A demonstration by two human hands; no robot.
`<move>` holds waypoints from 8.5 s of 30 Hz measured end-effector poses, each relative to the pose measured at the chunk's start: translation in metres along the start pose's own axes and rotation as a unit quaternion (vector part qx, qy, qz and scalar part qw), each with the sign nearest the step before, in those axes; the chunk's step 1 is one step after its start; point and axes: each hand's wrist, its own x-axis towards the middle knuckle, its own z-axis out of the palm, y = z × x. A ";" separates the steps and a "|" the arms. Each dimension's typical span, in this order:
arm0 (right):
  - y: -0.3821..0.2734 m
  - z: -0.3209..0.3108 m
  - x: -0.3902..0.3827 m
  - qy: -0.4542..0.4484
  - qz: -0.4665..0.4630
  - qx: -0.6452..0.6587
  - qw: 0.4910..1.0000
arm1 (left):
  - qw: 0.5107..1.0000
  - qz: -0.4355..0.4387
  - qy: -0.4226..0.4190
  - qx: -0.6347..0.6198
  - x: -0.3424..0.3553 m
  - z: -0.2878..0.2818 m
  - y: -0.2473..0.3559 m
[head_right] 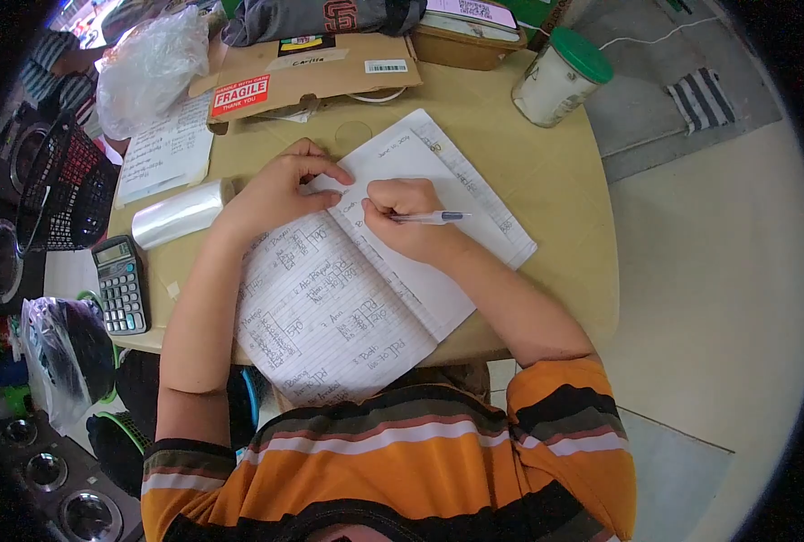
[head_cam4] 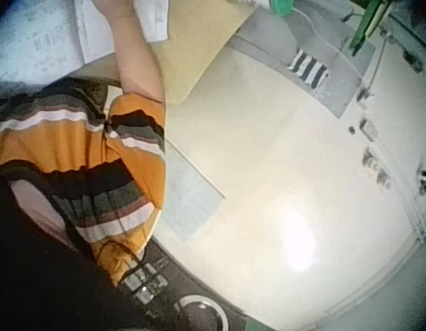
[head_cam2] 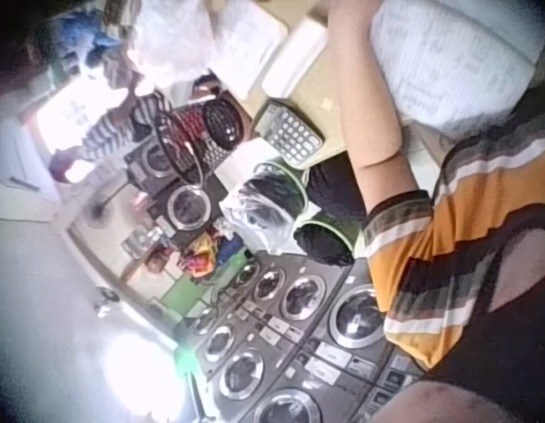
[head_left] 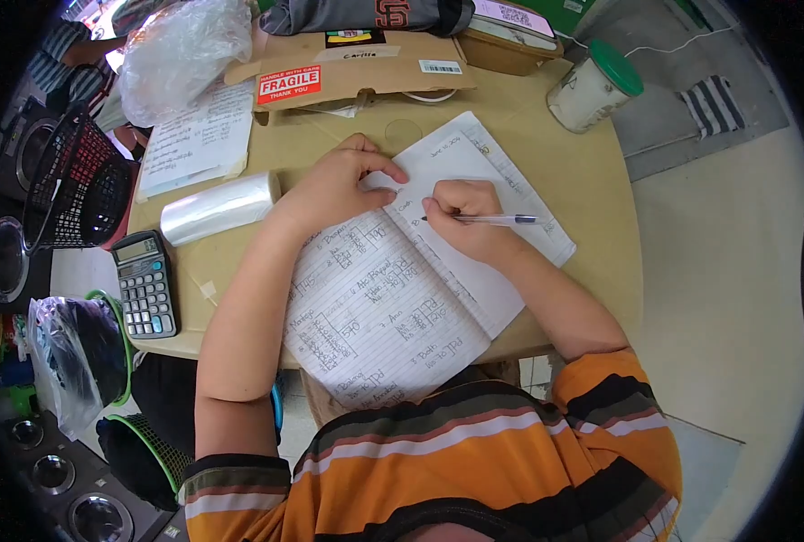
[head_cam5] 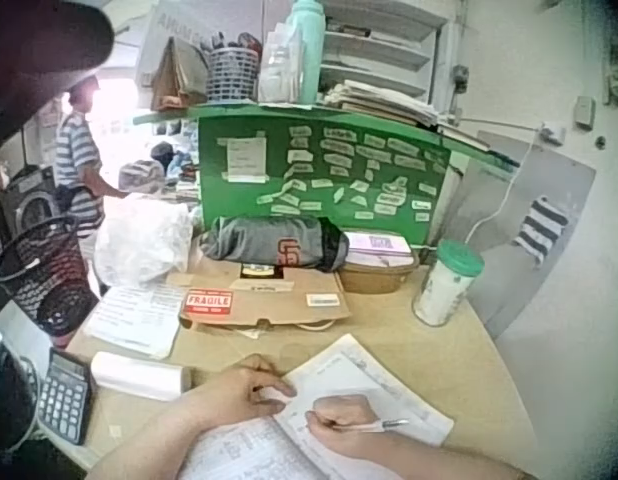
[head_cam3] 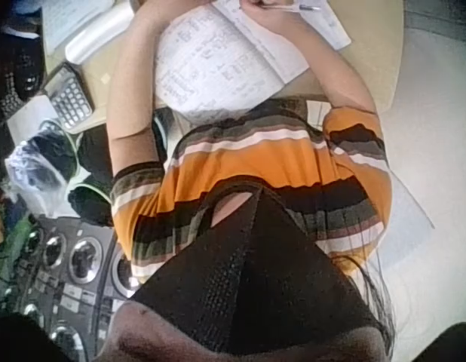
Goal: Record information into a ledger or notebook while managing laundry items.
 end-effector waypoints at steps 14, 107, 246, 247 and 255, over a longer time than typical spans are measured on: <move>0.001 0.000 0.002 -0.009 -0.010 0.006 1.000 | 1.000 -0.001 -0.001 0.002 0.000 0.000 0.002; 0.028 -0.001 -0.003 0.106 0.029 -0.018 0.994 | 0.995 0.076 0.034 0.051 0.006 0.011 -0.020; -0.002 -0.008 -0.008 -0.012 0.124 0.103 0.987 | 0.965 0.237 0.058 0.093 0.005 0.016 -0.008; -0.002 -0.008 -0.008 -0.012 0.128 0.101 0.987 | 0.965 0.237 0.058 0.093 0.005 0.016 -0.009; -0.001 -0.006 -0.007 -0.008 0.118 0.101 0.988 | 0.964 0.242 0.057 0.095 0.006 0.016 -0.010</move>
